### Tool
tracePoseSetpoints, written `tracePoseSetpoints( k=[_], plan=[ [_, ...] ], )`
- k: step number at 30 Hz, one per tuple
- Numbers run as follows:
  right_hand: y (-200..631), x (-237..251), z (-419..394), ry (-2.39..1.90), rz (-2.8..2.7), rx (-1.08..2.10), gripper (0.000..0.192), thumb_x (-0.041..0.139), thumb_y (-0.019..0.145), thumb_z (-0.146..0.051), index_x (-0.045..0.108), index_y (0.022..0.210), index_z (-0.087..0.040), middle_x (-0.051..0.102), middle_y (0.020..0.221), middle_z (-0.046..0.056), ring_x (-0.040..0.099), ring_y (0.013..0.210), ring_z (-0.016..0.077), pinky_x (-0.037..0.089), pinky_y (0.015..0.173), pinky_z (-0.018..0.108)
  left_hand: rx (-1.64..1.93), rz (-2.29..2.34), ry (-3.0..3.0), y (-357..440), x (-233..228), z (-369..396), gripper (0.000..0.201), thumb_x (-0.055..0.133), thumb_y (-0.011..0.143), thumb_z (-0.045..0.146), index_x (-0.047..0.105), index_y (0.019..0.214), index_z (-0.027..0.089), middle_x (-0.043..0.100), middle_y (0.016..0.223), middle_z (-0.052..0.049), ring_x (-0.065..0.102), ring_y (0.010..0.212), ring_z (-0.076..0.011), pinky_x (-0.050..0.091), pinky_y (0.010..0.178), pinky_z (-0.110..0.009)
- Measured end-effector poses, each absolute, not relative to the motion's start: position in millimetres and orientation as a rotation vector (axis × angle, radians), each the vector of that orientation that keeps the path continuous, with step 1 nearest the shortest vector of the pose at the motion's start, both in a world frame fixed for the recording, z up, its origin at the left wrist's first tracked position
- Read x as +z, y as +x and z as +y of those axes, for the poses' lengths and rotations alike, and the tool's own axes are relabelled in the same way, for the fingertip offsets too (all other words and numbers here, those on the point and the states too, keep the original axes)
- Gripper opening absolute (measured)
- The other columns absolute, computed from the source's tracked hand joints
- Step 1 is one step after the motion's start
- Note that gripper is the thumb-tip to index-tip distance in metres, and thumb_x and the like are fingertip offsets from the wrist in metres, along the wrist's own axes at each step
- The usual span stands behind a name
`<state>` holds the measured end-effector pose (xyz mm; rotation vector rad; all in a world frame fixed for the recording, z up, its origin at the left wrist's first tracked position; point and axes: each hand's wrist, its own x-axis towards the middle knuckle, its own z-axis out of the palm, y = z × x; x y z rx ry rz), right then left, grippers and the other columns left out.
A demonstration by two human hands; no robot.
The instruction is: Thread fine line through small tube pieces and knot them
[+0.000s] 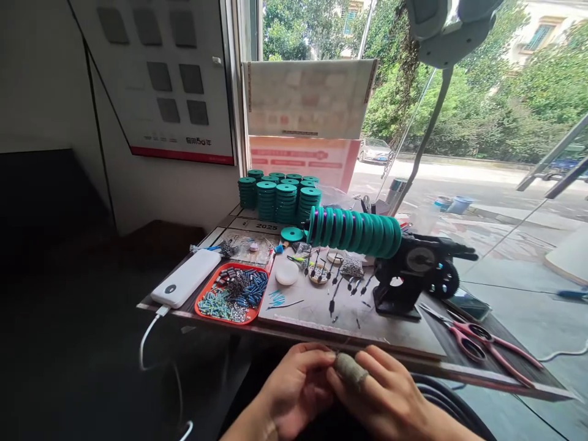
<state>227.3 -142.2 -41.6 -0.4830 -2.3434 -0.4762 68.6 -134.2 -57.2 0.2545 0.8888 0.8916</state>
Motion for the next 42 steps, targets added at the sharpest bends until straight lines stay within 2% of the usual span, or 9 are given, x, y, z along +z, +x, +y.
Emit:
tracePoseSetpoints(
  k=[5,10,17,23,27,33,37,39,42],
  plan=[
    [232,-44,-142,-0.498,-2.347,-0.521,0.034,0.032,0.093,-0.007,0.065,0.095,-0.013,0.067,0.064,0.004,0.063,0.061,0.0155,0.051,0.061,0.030,0.850,0.828,0.174,69,-58,-134,0.012,0.068,0.057,0.001,0.062,0.062,0.011,0.061,0.056,0.000,0.049,0.043,-0.0032,0.028,0.037,-0.010],
    [230,-54,-139,-0.484,-2.247,-0.383,0.033,0.033,0.093,-0.008,0.066,0.090,-0.011,0.066,0.061,0.005,0.057,0.050,0.0141,0.046,0.048,0.027,0.848,0.844,0.173,68,-56,-135,0.014,0.070,0.057,0.001,0.061,0.062,0.012,0.057,0.056,0.003,0.048,0.043,-0.0023,0.027,0.036,-0.009],
    [221,-79,-152,-1.089,-1.735,0.948,0.030,0.056,0.085,-0.043,0.064,0.071,-0.018,0.066,0.061,0.002,0.062,0.055,0.0154,0.048,0.049,0.020,0.867,0.934,0.419,69,-53,-137,0.010,0.067,0.059,0.004,0.063,0.058,0.012,0.051,0.057,0.004,0.038,0.044,-0.0028,0.024,0.038,-0.012],
    [215,-54,-156,-0.998,-1.975,0.658,0.027,0.052,0.083,-0.029,0.062,0.060,-0.018,0.058,0.056,0.000,0.049,0.047,0.0091,0.037,0.045,0.017,1.252,1.238,1.794,66,-64,-144,0.015,0.061,0.072,0.006,0.068,0.063,0.017,0.060,0.080,-0.006,0.059,0.073,-0.0161,0.047,0.066,-0.023],
    [198,-13,-107,-1.144,-1.836,1.287,0.012,0.060,0.073,-0.026,0.061,0.065,-0.017,0.057,0.060,-0.002,0.051,0.059,0.0115,0.041,0.055,0.020,1.658,1.414,2.482,64,-84,-142,0.021,0.051,0.080,0.006,0.069,0.085,0.016,0.067,0.080,-0.011,0.066,0.071,-0.0211,0.051,0.065,-0.028],
    [179,-6,-65,-1.179,-1.858,1.496,0.011,0.061,0.064,-0.023,0.058,0.057,-0.015,0.047,0.046,-0.005,0.041,0.042,0.0078,0.034,0.040,0.019,1.667,1.338,2.547,63,-81,-136,0.023,0.053,0.078,0.003,0.070,0.088,0.017,0.072,0.075,-0.010,0.064,0.065,-0.0210,0.049,0.060,-0.028],
    [207,-18,-100,-1.143,-1.883,1.127,0.011,0.057,0.079,-0.026,0.062,0.082,-0.017,0.057,0.063,-0.002,0.049,0.053,0.0101,0.039,0.048,0.020,1.343,1.249,1.498,67,-66,-139,0.016,0.061,0.074,0.009,0.068,0.061,0.017,0.063,0.064,-0.004,0.054,0.055,-0.0121,0.041,0.051,-0.021],
    [226,-25,-120,-0.965,-2.038,0.381,0.012,0.051,0.086,-0.020,0.063,0.083,-0.019,0.061,0.069,0.001,0.055,0.058,0.0119,0.042,0.053,0.022,1.125,1.112,0.857,69,-62,-139,0.012,0.067,0.066,0.009,0.065,0.056,0.015,0.059,0.060,0.000,0.044,0.047,-0.0063,0.033,0.044,-0.017],
    [240,-36,-136,-0.595,-2.290,-0.313,0.029,0.036,0.092,-0.010,0.065,0.091,-0.015,0.064,0.064,0.003,0.060,0.055,0.0143,0.045,0.054,0.026,0.957,1.004,0.424,70,-61,-137,0.010,0.067,0.059,0.006,0.064,0.063,0.015,0.059,0.059,0.002,0.043,0.044,-0.0037,0.028,0.039,-0.013]
  ],
)
